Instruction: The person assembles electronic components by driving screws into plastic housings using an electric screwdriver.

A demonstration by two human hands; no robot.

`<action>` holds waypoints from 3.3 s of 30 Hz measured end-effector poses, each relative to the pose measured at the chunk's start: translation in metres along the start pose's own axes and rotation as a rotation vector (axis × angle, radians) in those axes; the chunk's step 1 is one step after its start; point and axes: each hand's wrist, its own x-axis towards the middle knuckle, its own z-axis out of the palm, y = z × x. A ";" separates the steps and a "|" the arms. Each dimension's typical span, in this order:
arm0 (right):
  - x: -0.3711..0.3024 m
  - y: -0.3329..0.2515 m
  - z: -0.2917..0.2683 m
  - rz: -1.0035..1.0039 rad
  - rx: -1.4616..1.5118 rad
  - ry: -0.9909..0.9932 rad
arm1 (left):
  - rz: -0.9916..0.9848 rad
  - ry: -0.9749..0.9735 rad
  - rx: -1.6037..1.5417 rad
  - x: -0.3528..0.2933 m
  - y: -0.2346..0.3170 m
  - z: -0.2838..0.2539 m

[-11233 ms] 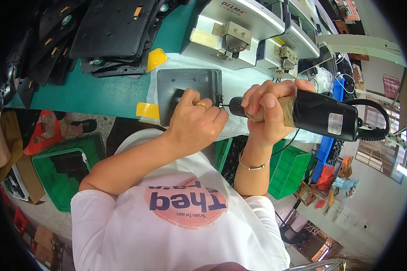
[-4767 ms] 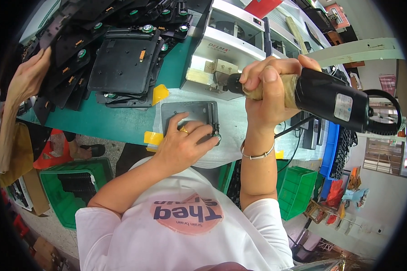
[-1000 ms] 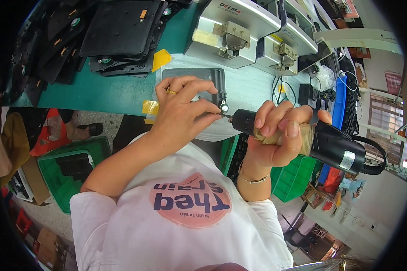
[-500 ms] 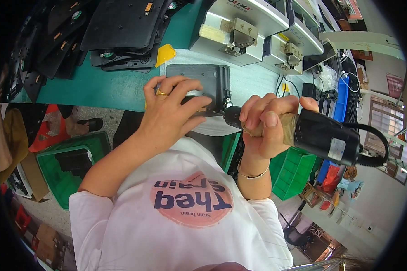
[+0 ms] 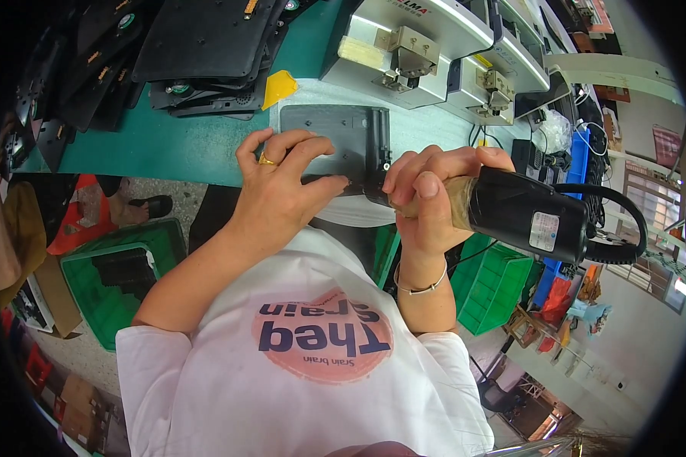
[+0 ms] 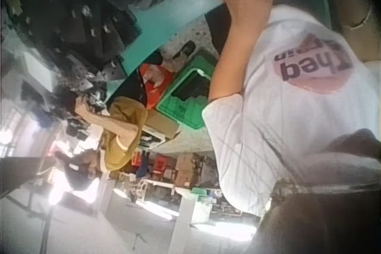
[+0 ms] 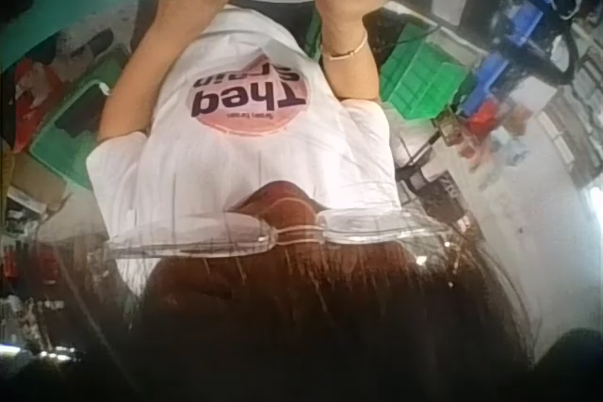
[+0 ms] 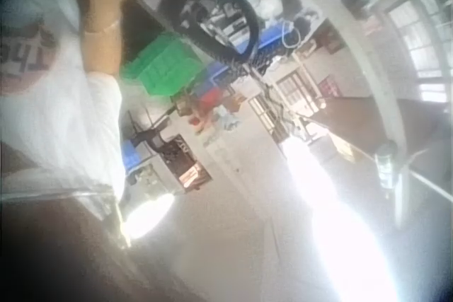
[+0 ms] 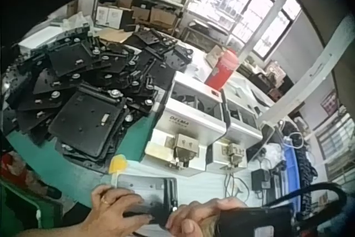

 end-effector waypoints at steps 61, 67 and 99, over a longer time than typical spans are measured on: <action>0.052 -0.047 -0.077 -0.192 0.000 0.276 | 0.008 0.052 -0.089 -0.002 -0.002 0.009; 0.051 -0.052 -0.077 -0.192 0.009 0.308 | 0.016 0.026 -0.090 0.002 -0.002 0.012; 0.112 -0.019 -0.093 -0.473 -0.338 0.449 | 0.003 -0.030 0.002 0.007 0.005 0.005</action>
